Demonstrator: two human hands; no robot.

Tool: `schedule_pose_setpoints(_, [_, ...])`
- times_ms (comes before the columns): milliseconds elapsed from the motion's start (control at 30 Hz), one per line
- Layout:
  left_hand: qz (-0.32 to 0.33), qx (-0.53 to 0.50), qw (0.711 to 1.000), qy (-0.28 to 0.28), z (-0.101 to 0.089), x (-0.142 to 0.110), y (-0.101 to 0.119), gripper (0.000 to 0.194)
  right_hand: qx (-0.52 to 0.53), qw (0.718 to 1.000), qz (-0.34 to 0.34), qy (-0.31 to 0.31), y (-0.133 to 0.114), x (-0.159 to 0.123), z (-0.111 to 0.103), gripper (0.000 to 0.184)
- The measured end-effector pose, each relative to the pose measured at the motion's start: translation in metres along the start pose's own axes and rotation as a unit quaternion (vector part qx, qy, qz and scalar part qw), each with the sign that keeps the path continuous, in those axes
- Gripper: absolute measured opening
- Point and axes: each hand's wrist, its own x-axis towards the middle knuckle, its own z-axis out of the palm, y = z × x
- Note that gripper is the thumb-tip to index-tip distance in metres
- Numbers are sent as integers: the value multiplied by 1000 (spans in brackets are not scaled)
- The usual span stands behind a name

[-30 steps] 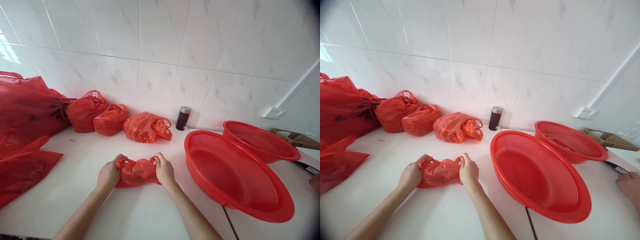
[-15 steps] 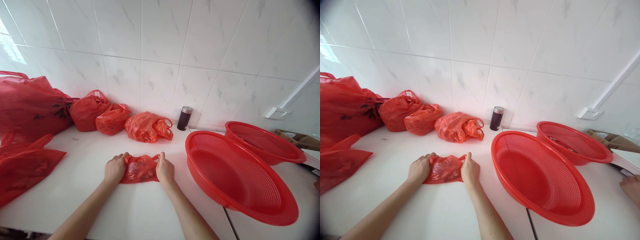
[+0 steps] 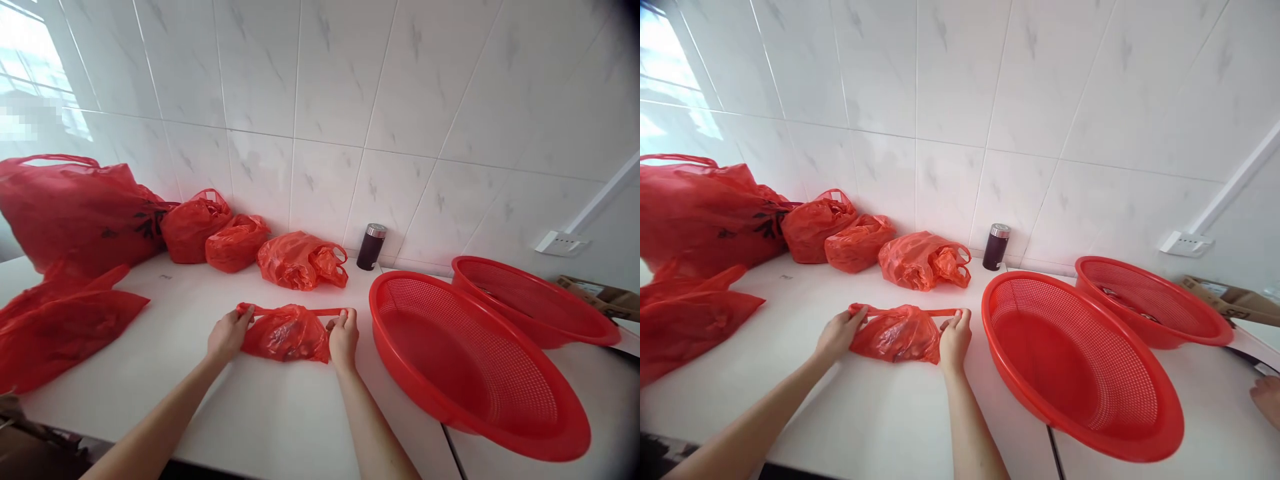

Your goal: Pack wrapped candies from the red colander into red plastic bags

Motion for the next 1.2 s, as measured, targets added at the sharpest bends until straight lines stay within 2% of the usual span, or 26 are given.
schedule_pose_setpoints(100, [10, -38, 998, 42, -21, 13, 7, 46, 48, 999, -10, -15, 1, -1, -1, 24])
schedule_pose_setpoints(200, [75, -46, 992, 93, -32, 15, 32, 46, 89, 995, -25, -37, 1, -2, 1, 29])
schedule_pose_setpoints(267, [160, -45, 984, 58, -25, 9, 53, 39, 113, 992, -31, -48, 1, -3, 1, 33])
schedule_pose_setpoints(333, [230, -41, 972, -20, -9, -1, 69, 31, 132, 989, -34, -52, 0, -4, 1, 36])
schedule_pose_setpoints(400, [251, -33, 963, -91, 7, -8, 77, 26, 146, 987, -36, -48, 0, -5, -1, 36])
schedule_pose_setpoints(467, [236, -33, 962, -133, 14, -11, 77, 17, 156, 986, -33, -40, 1, -5, -3, 35])
schedule_pose_setpoints(533, [209, -50, 965, -152, 8, -10, 70, 7, 163, 986, -22, -34, 3, -3, -5, 34])
schedule_pose_setpoints(633, [146, -109, 967, -175, -22, -7, 58, 21, 172, 984, 3, -38, 3, -1, -7, 36])
schedule_pose_setpoints(700, [93, -171, 958, -209, -46, -8, 53, 33, 175, 982, 13, -69, 0, -4, -6, 40])
schedule_pose_setpoints(800, [27, -276, 923, -266, -68, -15, 51, 50, 163, 970, 7, -182, -9, -15, -2, 51])
schedule_pose_setpoints(900, [-5, -349, 887, -304, -74, -25, 50, 55, 108, 957, -30, -269, -15, -28, 5, 60])
schedule_pose_setpoints(967, [-28, -389, 864, -318, -74, -28, 49, 54, 75, 953, -50, -288, -16, -33, 7, 46])
schedule_pose_setpoints(1033, [-68, -440, 833, -328, -74, -31, 47, 50, 82, 952, -38, -292, -17, -34, 6, 37])
schedule_pose_setpoints(1133, [-101, -502, 785, -349, -76, -36, 46, 40, 160, 942, 26, -295, -22, -32, 2, 49])
schedule_pose_setpoints(1200, [-78, -514, 768, -374, -77, -40, 48, 36, 222, 915, 51, -334, -25, -31, -1, 51])
